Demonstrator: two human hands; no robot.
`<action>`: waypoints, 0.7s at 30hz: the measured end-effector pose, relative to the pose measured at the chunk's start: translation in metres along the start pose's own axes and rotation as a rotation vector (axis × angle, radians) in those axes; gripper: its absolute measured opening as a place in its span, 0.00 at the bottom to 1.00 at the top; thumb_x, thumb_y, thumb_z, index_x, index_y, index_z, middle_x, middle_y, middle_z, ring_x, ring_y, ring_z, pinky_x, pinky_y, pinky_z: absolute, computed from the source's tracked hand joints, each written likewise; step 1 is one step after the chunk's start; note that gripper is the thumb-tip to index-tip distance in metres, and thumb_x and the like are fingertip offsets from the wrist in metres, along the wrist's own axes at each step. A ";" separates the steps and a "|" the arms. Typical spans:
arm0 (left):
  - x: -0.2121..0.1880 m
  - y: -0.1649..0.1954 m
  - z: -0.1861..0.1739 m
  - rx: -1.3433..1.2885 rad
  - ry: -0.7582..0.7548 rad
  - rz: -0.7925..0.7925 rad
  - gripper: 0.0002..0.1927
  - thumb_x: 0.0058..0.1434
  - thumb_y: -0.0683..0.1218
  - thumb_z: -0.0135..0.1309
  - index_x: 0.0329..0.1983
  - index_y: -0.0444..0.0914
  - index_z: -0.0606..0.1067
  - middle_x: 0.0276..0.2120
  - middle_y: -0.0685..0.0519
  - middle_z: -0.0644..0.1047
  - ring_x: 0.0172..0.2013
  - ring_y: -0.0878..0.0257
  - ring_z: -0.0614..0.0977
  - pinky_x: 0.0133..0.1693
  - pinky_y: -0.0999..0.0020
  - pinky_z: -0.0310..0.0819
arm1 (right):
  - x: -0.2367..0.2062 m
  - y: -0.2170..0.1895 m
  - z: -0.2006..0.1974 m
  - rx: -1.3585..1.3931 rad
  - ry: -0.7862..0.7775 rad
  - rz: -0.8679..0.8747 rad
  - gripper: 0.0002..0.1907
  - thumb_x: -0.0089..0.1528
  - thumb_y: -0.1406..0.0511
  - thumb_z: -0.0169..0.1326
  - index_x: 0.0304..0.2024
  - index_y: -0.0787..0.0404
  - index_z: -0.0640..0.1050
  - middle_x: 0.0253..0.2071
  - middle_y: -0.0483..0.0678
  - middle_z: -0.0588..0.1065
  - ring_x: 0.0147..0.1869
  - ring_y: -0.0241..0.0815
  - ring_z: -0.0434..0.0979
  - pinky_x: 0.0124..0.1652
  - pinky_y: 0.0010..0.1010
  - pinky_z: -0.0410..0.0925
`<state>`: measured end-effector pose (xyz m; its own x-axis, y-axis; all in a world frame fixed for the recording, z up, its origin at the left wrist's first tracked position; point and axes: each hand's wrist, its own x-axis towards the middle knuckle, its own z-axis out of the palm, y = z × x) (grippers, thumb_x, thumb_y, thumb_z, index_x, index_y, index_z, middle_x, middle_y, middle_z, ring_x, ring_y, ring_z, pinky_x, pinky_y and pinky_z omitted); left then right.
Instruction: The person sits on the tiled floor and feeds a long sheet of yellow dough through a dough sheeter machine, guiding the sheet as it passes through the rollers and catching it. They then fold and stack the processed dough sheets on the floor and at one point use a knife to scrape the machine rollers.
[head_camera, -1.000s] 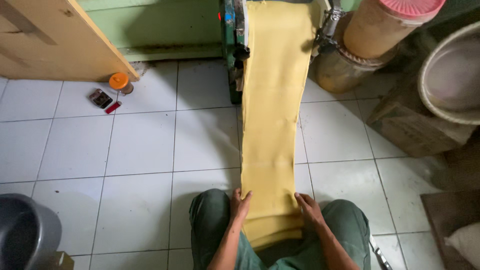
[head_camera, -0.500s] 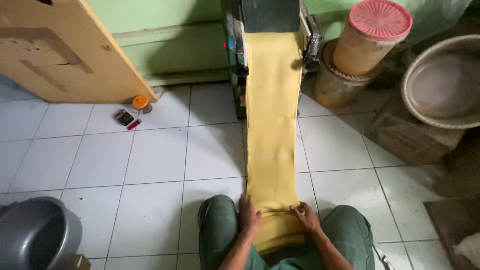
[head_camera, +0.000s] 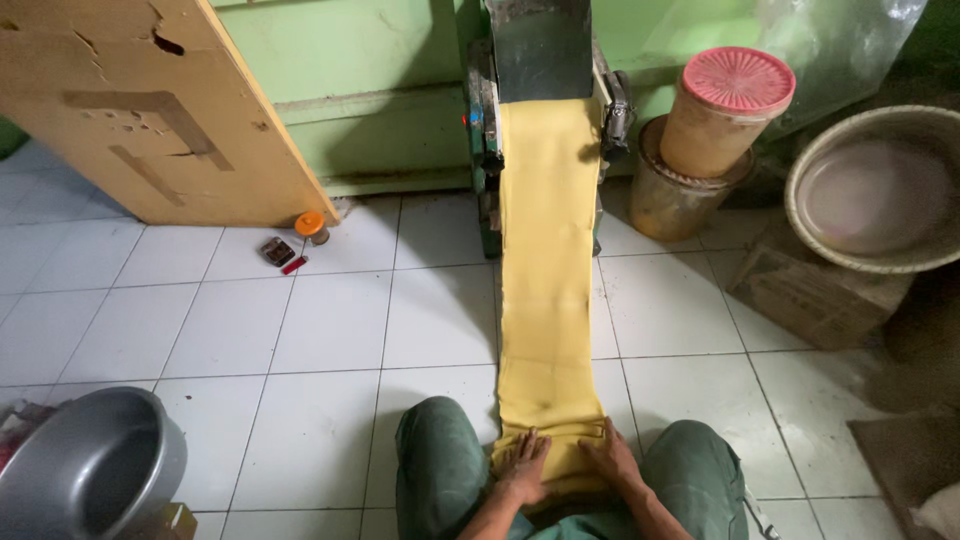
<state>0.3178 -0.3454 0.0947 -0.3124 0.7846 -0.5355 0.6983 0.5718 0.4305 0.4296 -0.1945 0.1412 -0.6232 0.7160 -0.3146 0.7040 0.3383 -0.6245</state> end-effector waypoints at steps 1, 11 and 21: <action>0.000 0.002 -0.001 0.037 -0.006 -0.004 0.61 0.56 0.56 0.65 0.82 0.50 0.36 0.80 0.50 0.30 0.78 0.48 0.33 0.73 0.44 0.34 | -0.002 -0.001 -0.001 -0.008 0.007 -0.004 0.55 0.54 0.45 0.64 0.73 0.63 0.55 0.68 0.63 0.65 0.70 0.61 0.67 0.63 0.43 0.66; 0.005 -0.009 0.016 0.131 0.264 0.112 0.59 0.57 0.53 0.65 0.82 0.47 0.39 0.79 0.44 0.31 0.76 0.42 0.35 0.70 0.39 0.34 | 0.010 0.006 0.016 -0.074 -0.025 -0.130 0.47 0.54 0.45 0.64 0.67 0.64 0.67 0.61 0.62 0.75 0.65 0.62 0.74 0.60 0.44 0.70; 0.018 -0.017 0.025 -0.117 0.067 0.032 0.63 0.54 0.62 0.66 0.80 0.47 0.37 0.78 0.45 0.31 0.77 0.44 0.32 0.71 0.35 0.31 | 0.024 0.037 0.038 0.076 -0.064 -0.059 0.51 0.53 0.46 0.65 0.70 0.68 0.64 0.66 0.66 0.68 0.68 0.60 0.70 0.63 0.42 0.66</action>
<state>0.3166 -0.3468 0.0602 -0.3364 0.8149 -0.4719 0.6301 0.5672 0.5304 0.4276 -0.1878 0.0836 -0.6852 0.6547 -0.3190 0.6390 0.3302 -0.6948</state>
